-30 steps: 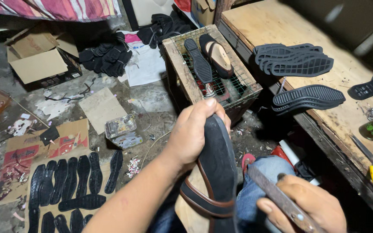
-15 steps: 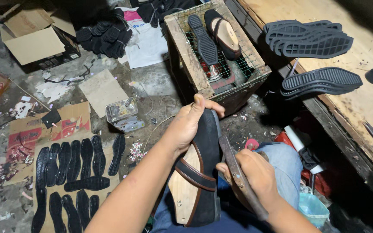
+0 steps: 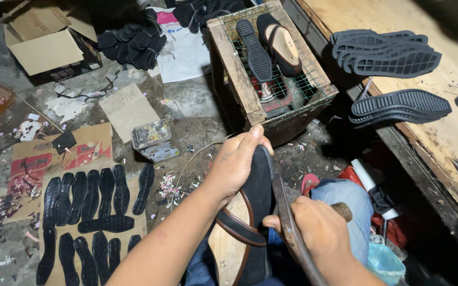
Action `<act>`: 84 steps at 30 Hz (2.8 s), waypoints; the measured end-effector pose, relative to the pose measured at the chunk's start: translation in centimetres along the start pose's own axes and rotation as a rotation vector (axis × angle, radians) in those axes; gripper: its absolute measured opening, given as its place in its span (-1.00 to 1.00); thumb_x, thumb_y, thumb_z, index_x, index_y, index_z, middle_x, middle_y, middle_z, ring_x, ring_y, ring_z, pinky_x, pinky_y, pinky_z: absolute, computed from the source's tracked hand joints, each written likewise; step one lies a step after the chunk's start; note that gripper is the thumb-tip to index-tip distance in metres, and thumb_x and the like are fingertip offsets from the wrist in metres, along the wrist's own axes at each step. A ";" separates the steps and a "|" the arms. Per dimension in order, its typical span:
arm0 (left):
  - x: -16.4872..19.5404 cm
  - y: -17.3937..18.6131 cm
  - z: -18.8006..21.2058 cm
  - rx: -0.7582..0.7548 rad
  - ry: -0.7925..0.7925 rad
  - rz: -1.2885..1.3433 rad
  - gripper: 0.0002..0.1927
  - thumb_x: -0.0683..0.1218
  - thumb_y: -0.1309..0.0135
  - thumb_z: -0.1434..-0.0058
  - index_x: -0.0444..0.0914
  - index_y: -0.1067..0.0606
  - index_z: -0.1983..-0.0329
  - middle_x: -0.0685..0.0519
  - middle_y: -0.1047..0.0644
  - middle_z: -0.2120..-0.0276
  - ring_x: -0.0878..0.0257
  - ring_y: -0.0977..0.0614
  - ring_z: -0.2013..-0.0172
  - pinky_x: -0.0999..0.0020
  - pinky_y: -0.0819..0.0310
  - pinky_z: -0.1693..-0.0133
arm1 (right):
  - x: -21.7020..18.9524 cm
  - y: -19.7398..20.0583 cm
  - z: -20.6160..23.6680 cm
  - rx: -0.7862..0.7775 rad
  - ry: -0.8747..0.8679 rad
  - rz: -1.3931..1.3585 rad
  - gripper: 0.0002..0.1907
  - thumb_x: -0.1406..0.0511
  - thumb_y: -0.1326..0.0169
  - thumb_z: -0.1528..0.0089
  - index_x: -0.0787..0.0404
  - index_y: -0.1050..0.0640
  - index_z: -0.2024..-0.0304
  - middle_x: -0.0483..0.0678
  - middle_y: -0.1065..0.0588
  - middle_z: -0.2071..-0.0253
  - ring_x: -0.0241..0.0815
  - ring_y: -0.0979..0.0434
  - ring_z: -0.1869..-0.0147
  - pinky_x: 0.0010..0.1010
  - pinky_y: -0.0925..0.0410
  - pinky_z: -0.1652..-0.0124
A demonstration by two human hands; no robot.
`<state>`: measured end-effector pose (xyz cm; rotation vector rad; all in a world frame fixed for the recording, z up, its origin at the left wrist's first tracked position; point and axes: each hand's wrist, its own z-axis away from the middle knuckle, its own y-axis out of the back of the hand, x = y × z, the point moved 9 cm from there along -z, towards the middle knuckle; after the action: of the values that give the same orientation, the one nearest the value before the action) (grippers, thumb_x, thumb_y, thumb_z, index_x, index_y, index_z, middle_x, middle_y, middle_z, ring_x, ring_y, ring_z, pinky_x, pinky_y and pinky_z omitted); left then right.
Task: The person sits on the workshop floor holding a shoe mounted on a wooden last and uses a rasp to file and shape the edge of the shoe's sole. They repeatedly rotate the shoe to work around the sole perimeter, brushing away debris, and continue rasping the heel and sides.
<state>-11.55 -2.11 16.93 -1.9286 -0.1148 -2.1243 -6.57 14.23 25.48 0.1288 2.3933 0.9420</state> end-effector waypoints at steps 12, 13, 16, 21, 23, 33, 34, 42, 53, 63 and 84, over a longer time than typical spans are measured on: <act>1.0 -1.1 0.5 -0.061 -0.105 -0.111 -0.38 0.28 0.23 -0.43 -0.28 -0.57 0.36 0.10 -0.54 0.44 0.33 -0.52 0.32 0.38 -0.42 0.14 | -0.2 1.5 -0.7 -0.071 0.026 -0.027 -0.77 0.23 -0.32 -0.01 0.15 -0.56 0.38 -0.08 -0.38 0.54 -0.08 -0.45 0.50 -0.28 -0.25 0.49; 0.8 -1.4 0.7 -0.070 -0.091 -0.099 -0.39 0.28 0.23 -0.43 -0.28 -0.57 0.36 0.10 -0.54 0.44 0.33 -0.52 0.32 0.37 -0.43 0.15 | 0.0 1.7 -0.7 -0.060 0.007 -0.007 -0.75 0.22 -0.34 -0.01 0.16 -0.54 0.41 -0.07 -0.37 0.56 -0.06 -0.44 0.51 -0.26 -0.24 0.50; 1.6 -2.2 1.0 -0.107 -0.186 -0.105 -0.39 0.29 0.23 -0.45 -0.28 -0.55 0.32 0.12 -0.55 0.38 0.37 -0.52 0.27 0.40 -0.43 0.08 | 0.9 2.0 -1.2 -0.021 -0.017 0.041 -0.68 0.19 -0.38 -0.01 0.19 -0.49 0.46 -0.03 -0.37 0.57 -0.03 -0.42 0.52 -0.22 -0.22 0.50; 1.3 -1.6 1.0 -0.072 -0.104 -0.072 -0.38 0.29 0.21 -0.44 -0.30 -0.57 0.33 0.11 -0.53 0.43 0.34 -0.51 0.34 0.38 -0.42 0.19 | 1.0 1.5 -0.9 -0.042 -0.001 0.059 -0.70 0.19 -0.39 -0.02 0.17 -0.51 0.47 -0.06 -0.37 0.60 -0.03 -0.41 0.54 -0.21 -0.22 0.50; 1.1 -1.2 1.2 -0.060 -0.066 -0.049 -0.38 0.29 0.22 -0.43 -0.30 -0.57 0.34 0.11 -0.53 0.45 0.34 -0.51 0.37 0.38 -0.43 0.22 | -0.1 1.1 0.1 -0.075 0.046 0.018 -0.75 0.21 -0.34 -0.02 0.15 -0.54 0.41 -0.08 -0.42 0.55 -0.05 -0.45 0.49 -0.25 -0.25 0.48; 3.3 -3.3 2.3 -0.152 -0.234 -0.096 -0.41 0.26 0.22 -0.49 -0.30 -0.53 0.28 0.17 -0.48 0.39 0.40 -0.44 0.27 0.43 -0.39 0.13 | 0.4 2.9 -1.5 0.027 0.014 0.039 -0.65 0.15 -0.36 -0.02 0.21 -0.50 0.39 -0.05 -0.41 0.51 -0.05 -0.42 0.49 -0.27 -0.23 0.46; 3.4 -3.3 2.4 -0.143 -0.239 -0.119 -0.41 0.26 0.23 -0.48 -0.30 -0.53 0.28 0.17 -0.48 0.39 0.40 -0.44 0.27 0.44 -0.39 0.13 | 0.2 3.1 -1.9 0.021 0.034 0.062 -0.65 0.15 -0.36 -0.02 0.22 -0.51 0.38 -0.05 -0.41 0.51 -0.04 -0.42 0.49 -0.26 -0.24 0.46; 3.9 -4.0 2.6 -0.241 -0.197 -0.008 -0.39 0.29 0.22 -0.46 -0.31 -0.55 0.25 0.15 -0.51 0.36 0.40 -0.47 0.26 0.44 -0.40 0.11 | 1.1 4.3 -1.6 0.024 0.039 0.026 -0.65 0.13 -0.34 -0.05 0.21 -0.50 0.37 -0.06 -0.41 0.50 -0.06 -0.43 0.47 -0.29 -0.26 0.42; 4.5 -3.0 1.1 -0.268 -0.224 -0.095 -0.39 0.24 0.25 -0.49 -0.30 -0.55 0.33 0.13 -0.52 0.42 0.37 -0.51 0.30 0.41 -0.43 0.14 | 8.4 4.2 2.6 -0.122 -0.481 0.076 -0.78 0.34 -0.22 -0.12 0.26 -0.52 0.21 0.11 -0.47 0.39 0.16 -0.47 0.29 -0.15 -0.30 0.29; -1.9 -4.2 0.6 -0.418 -0.081 -0.181 -0.33 0.25 0.24 -0.47 -0.32 -0.59 0.46 0.05 -0.54 0.46 0.29 -0.51 0.30 0.34 -0.40 0.08 | 9.1 1.9 3.7 -0.419 -0.205 0.337 -0.52 0.40 -0.19 0.09 0.24 -0.45 0.08 0.16 -0.40 0.17 0.23 -0.45 0.04 -0.09 -0.35 0.11; -1.2 -5.9 1.5 -0.413 -0.109 -0.138 -0.36 0.22 0.26 -0.48 -0.32 -0.51 0.49 0.03 -0.58 0.50 0.26 -0.59 0.39 0.31 -0.51 0.19 | 5.0 2.8 1.7 -0.117 -0.108 -0.207 -0.67 0.32 -0.39 -0.04 0.23 -0.48 0.29 -0.09 -0.45 0.49 -0.25 -0.46 0.48 -0.46 -0.31 0.45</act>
<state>-11.53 4.11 16.65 -2.3259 0.1915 -2.2702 -10.12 18.74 23.93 -0.1081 2.1977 0.9492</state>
